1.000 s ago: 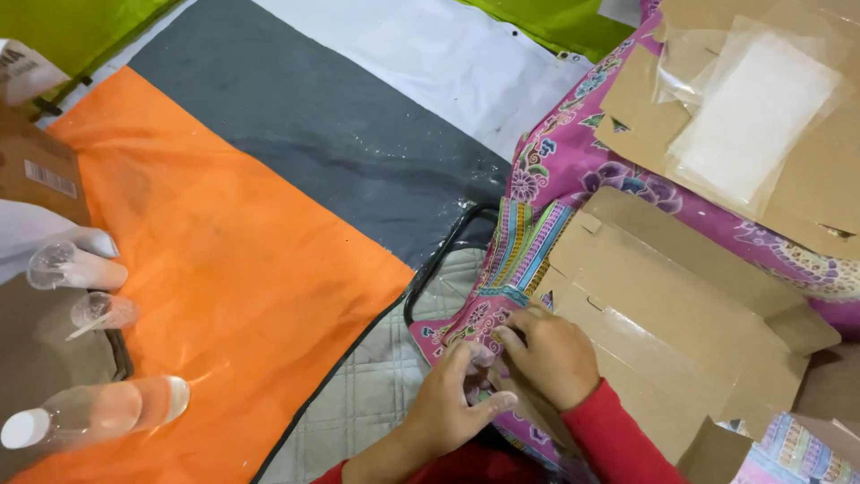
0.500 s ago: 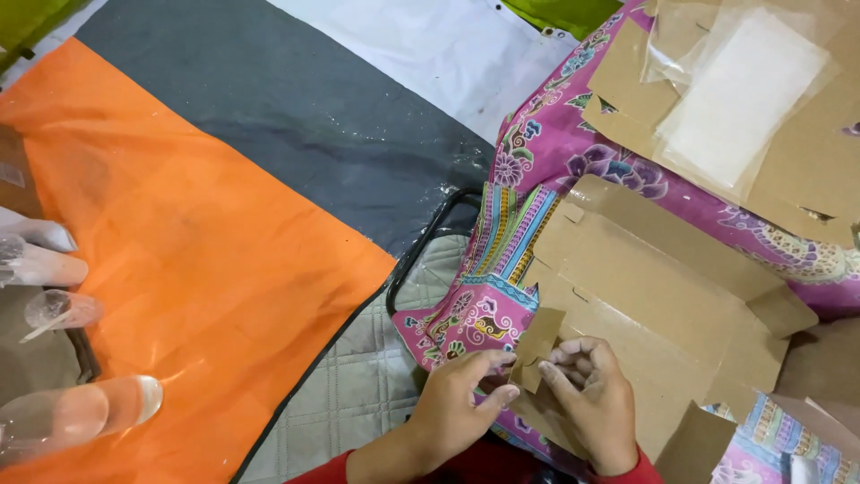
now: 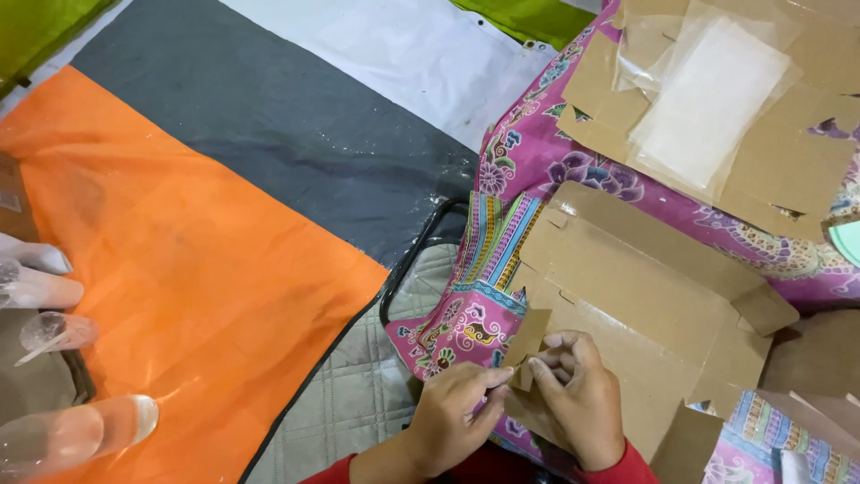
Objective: Cleaning a silicone mold with a brush and then assembling a cardboard box for packaging.
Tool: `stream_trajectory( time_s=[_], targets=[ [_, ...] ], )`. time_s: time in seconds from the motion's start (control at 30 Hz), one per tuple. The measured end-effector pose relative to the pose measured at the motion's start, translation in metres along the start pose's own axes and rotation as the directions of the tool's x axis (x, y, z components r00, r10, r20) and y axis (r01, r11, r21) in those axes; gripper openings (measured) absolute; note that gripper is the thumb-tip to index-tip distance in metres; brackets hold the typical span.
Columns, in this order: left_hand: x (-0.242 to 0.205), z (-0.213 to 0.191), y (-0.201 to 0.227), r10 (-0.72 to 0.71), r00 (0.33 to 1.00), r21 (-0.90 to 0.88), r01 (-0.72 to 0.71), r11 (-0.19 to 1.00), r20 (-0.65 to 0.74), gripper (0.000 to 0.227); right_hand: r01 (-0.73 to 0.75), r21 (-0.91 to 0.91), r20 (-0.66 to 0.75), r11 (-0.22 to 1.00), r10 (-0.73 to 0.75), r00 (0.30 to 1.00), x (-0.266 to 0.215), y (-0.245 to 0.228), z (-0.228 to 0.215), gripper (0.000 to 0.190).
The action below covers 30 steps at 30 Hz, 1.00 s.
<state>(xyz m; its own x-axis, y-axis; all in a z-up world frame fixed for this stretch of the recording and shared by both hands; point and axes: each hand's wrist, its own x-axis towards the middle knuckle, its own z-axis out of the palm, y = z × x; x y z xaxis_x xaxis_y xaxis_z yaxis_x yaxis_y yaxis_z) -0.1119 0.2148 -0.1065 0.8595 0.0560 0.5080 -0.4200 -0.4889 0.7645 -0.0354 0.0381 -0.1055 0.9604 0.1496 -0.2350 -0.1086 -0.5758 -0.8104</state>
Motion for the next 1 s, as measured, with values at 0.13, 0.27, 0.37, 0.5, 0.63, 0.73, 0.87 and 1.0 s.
stream_trajectory(
  time_s=[0.13, 0.27, 0.37, 0.5, 0.63, 0.73, 0.87, 1.0],
  targets=[
    [0.004, 0.0, 0.003, 0.046, 0.999, 0.008, -0.046, 0.999, 0.001, 0.022, 0.006, -0.013, -0.005, 1.0, -0.006, 1.0, 0.001, 0.002, 0.0, 0.034],
    [0.004, 0.004, 0.002, 0.072, 0.997, 0.021, -0.072, 0.997, 0.009, 0.021, -0.024, 0.023, 0.005, 0.999, 0.024, 1.0, -0.001, -0.005, 0.0, 0.033],
    [0.012, 0.003, 0.006, 0.058, 0.998, 0.022, -0.058, 0.998, 0.018, 0.021, 0.022, -0.052, 0.008, 0.998, -0.022, 1.0, 0.001, -0.001, 0.003, 0.036],
    [0.018, 0.006, 0.001, 0.015, 0.999, 0.045, -0.016, 0.999, 0.031, 0.019, 0.1, -0.132, 0.004, 0.986, -0.1, 0.995, 0.0, 0.007, 0.01, 0.031],
    [0.012, 0.014, -0.013, -0.07, 0.995, 0.026, 0.069, 0.997, 0.075, 0.019, 0.136, -0.176, -0.003, 0.975, -0.139, 0.99, 0.003, 0.018, 0.013, 0.029],
    [0.004, 0.022, -0.023, -0.062, 0.997, 0.061, 0.06, 0.996, 0.04, 0.021, 0.073, -0.129, 0.014, 0.989, -0.072, 0.997, 0.002, 0.017, 0.011, 0.024],
    [0.001, 0.027, -0.028, -0.067, 0.997, 0.099, 0.063, 0.993, 0.035, 0.022, 0.078, -0.132, 0.016, 0.988, -0.076, 0.997, 0.004, 0.027, 0.014, 0.025],
    [0.01, 0.03, -0.023, -0.132, 0.991, -0.029, 0.133, 0.991, 0.028, 0.016, 0.051, -0.042, 0.022, 0.998, -0.05, 0.999, 0.006, 0.017, 0.011, 0.024]
  ],
)
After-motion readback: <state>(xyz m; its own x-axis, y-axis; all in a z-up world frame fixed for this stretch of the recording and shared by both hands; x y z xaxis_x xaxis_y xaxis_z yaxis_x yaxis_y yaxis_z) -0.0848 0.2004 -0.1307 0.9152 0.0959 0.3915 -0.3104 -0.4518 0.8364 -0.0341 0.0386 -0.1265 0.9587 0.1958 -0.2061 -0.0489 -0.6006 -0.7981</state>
